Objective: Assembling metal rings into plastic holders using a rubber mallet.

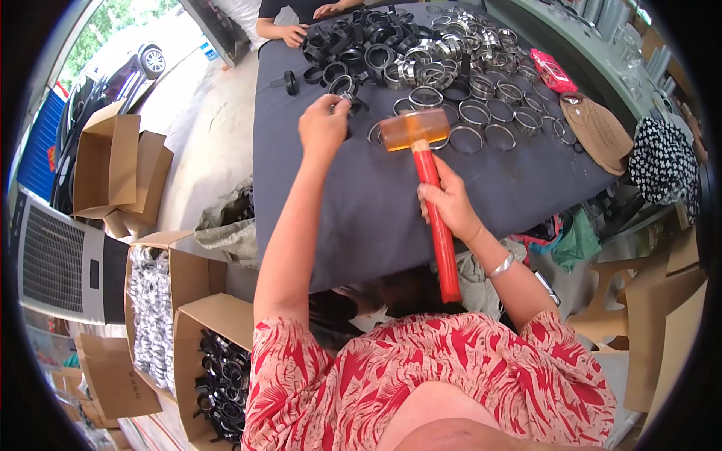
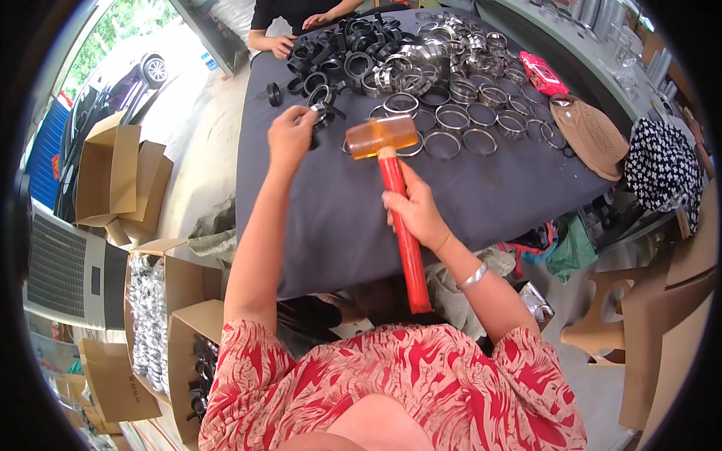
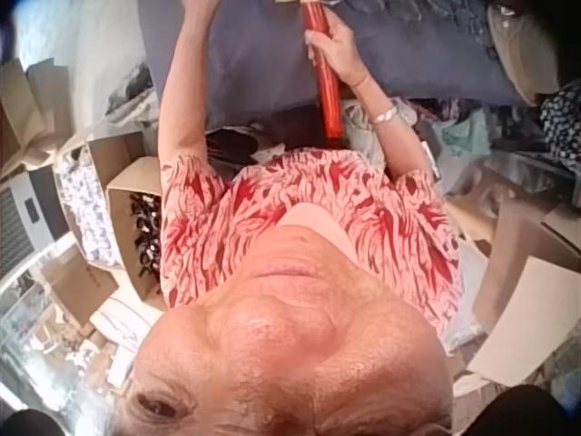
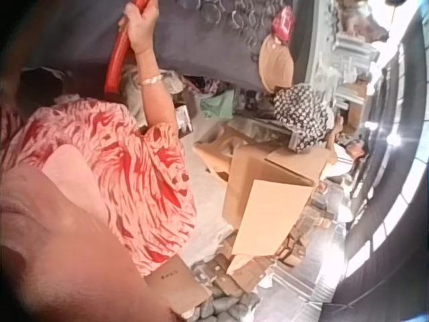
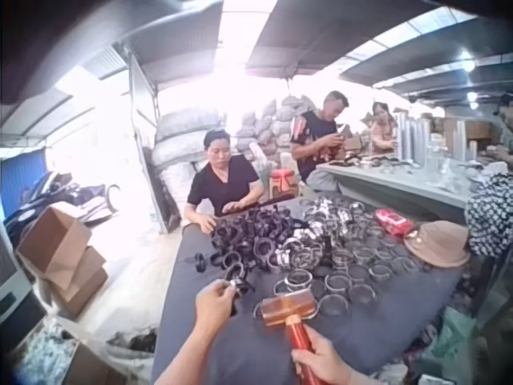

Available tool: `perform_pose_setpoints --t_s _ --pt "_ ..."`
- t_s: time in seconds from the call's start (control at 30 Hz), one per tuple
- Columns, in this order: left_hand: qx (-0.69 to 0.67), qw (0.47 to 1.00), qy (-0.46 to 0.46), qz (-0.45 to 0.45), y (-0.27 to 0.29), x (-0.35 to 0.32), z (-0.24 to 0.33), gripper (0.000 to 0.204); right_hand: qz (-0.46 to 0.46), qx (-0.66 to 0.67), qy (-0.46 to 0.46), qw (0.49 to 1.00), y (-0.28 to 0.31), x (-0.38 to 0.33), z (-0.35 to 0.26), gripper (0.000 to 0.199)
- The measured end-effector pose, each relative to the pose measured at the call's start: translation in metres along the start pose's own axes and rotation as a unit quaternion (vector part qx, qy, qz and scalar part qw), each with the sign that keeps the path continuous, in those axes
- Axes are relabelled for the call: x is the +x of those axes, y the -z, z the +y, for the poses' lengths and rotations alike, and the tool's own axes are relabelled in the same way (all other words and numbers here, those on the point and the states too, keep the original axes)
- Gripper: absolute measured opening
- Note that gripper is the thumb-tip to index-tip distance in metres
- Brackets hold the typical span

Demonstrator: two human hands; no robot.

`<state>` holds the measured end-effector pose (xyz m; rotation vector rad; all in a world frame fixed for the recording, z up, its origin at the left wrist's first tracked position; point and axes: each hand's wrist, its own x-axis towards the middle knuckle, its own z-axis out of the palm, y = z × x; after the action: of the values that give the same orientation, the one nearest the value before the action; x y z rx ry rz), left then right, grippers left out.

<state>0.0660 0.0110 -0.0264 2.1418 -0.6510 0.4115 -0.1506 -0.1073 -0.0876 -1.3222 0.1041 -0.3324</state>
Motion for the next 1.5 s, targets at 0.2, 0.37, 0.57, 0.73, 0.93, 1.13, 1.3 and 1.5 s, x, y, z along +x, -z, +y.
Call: perform_pose_setpoints --t_s 0.2,0.37,0.57,0.73,0.93,1.13,1.3,1.5 --pt "-0.299 0.938 0.152 -0.089 0.093 -0.107 -0.009 0.028 0.022 0.038 -0.008 0.999 0.008 0.009 0.008 0.051" --pt "-0.394 0.893 0.217 -0.014 0.135 -0.231 -0.038 0.025 -0.013 -0.037 -0.009 0.999 0.007 0.008 0.007 0.047" --pt "-0.453 0.856 0.249 0.011 0.114 -0.310 -0.075 0.015 -0.149 -0.153 0.065 0.975 -0.040 -0.003 -0.032 0.057" --pt "-0.473 0.852 0.226 0.012 0.097 -0.307 -0.080 0.021 -0.327 -0.287 0.005 0.900 -0.091 -0.008 -0.056 0.060" --pt "-0.433 0.873 0.226 0.017 0.095 -0.314 -0.081 0.024 -0.232 -0.371 0.168 0.883 -0.118 0.004 -0.108 0.037" --pt "-0.424 0.881 0.211 0.005 0.090 -0.307 -0.077 0.024 -0.269 -0.420 0.296 0.815 -0.114 0.006 -0.054 0.046" --pt "-0.403 0.888 0.221 -0.006 0.089 -0.314 -0.085 0.024 -0.222 -0.325 -0.096 0.914 -0.087 0.015 -0.039 0.055" --pt "-0.453 0.863 0.221 0.026 0.088 -0.312 -0.082 0.024 -0.106 -0.286 0.117 0.945 -0.102 0.001 -0.099 0.052"
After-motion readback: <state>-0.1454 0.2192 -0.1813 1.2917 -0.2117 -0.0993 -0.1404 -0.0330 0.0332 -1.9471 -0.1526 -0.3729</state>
